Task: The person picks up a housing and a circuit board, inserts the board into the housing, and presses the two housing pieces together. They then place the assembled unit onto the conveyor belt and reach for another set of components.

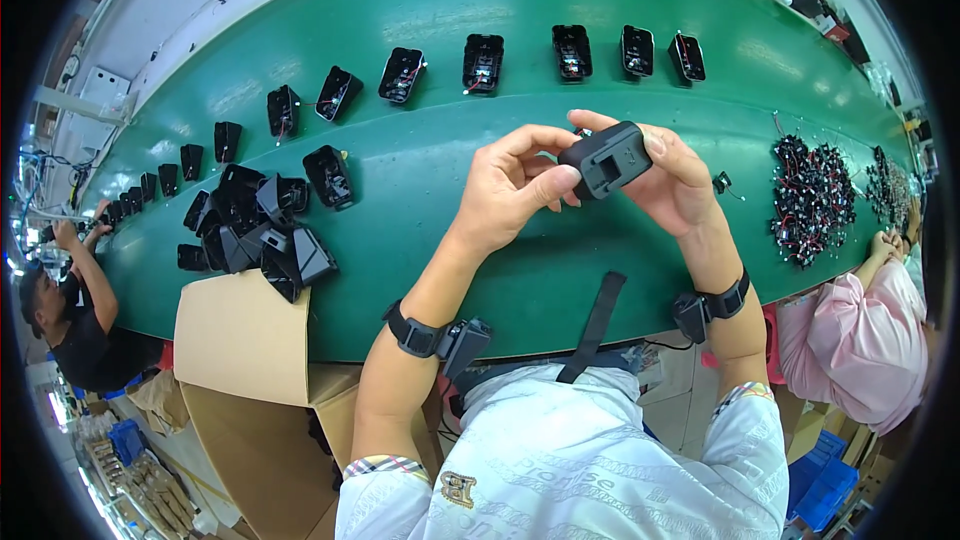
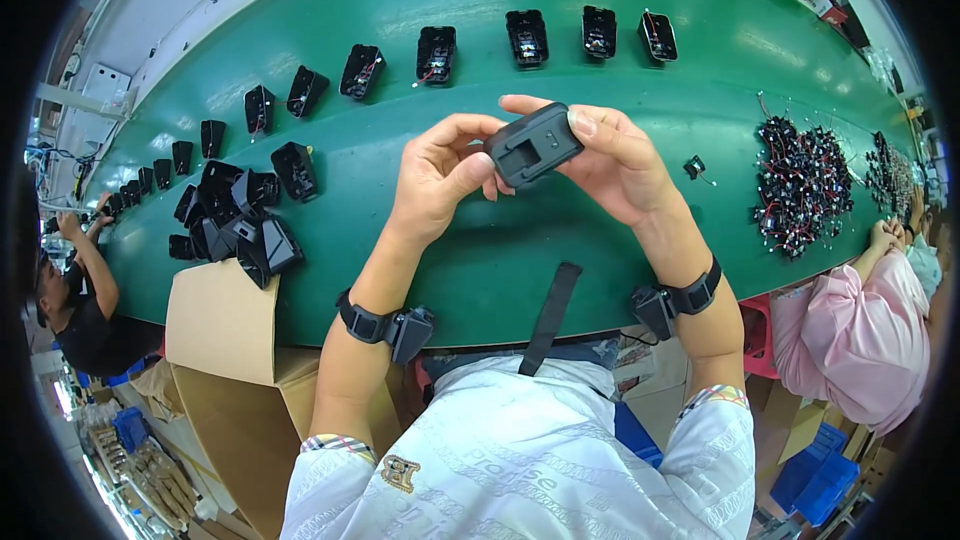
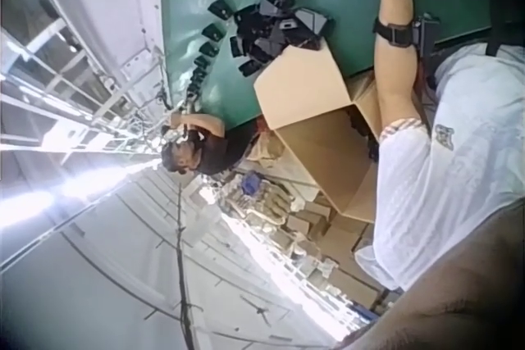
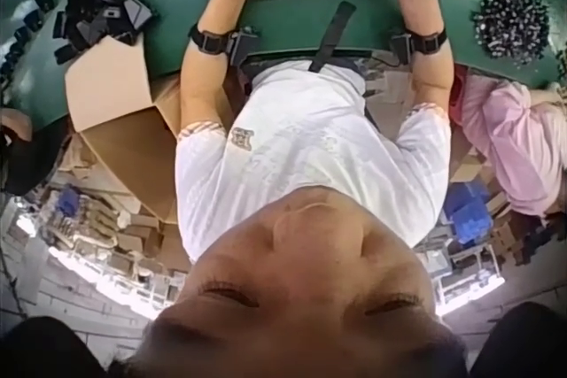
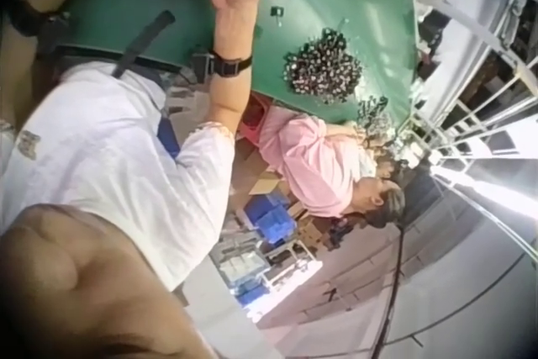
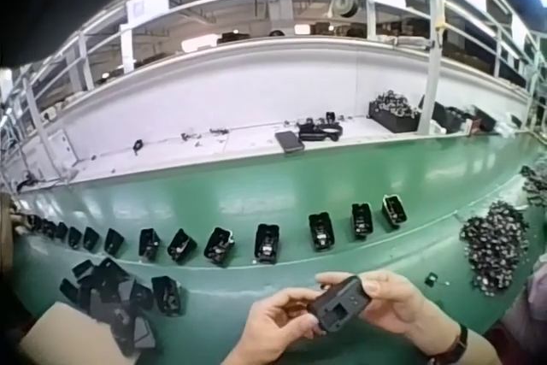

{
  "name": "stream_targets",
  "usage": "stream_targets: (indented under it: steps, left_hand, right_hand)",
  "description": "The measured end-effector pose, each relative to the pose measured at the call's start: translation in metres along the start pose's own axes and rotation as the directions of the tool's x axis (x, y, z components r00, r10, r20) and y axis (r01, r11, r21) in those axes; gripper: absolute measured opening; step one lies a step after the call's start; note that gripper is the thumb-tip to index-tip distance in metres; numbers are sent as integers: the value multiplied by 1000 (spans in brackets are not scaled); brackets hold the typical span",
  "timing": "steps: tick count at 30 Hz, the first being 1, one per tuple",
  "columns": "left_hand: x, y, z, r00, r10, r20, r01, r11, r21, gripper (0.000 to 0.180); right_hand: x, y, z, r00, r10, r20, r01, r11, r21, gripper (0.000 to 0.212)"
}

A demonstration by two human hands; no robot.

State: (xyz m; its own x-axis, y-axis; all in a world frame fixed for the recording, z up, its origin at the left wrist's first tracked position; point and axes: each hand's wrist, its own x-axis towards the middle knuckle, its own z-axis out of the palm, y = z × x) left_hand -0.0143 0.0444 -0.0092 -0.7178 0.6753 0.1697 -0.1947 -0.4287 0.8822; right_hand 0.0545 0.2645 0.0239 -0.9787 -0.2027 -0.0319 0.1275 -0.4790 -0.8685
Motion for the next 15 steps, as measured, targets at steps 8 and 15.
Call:
stream_targets:
  steps: [8,15]
  left_hand:
    - [10,-6,-12,973,200,-114,-188,976,109,18]
    - [11,-7,-21,953,124,-277,-81,984,159,17]
  right_hand:
    - [-4,11,20,995,-19,97,16,999,28,27]
    - [-2,-40,-34,858,-508,79,363,490,-793,13]
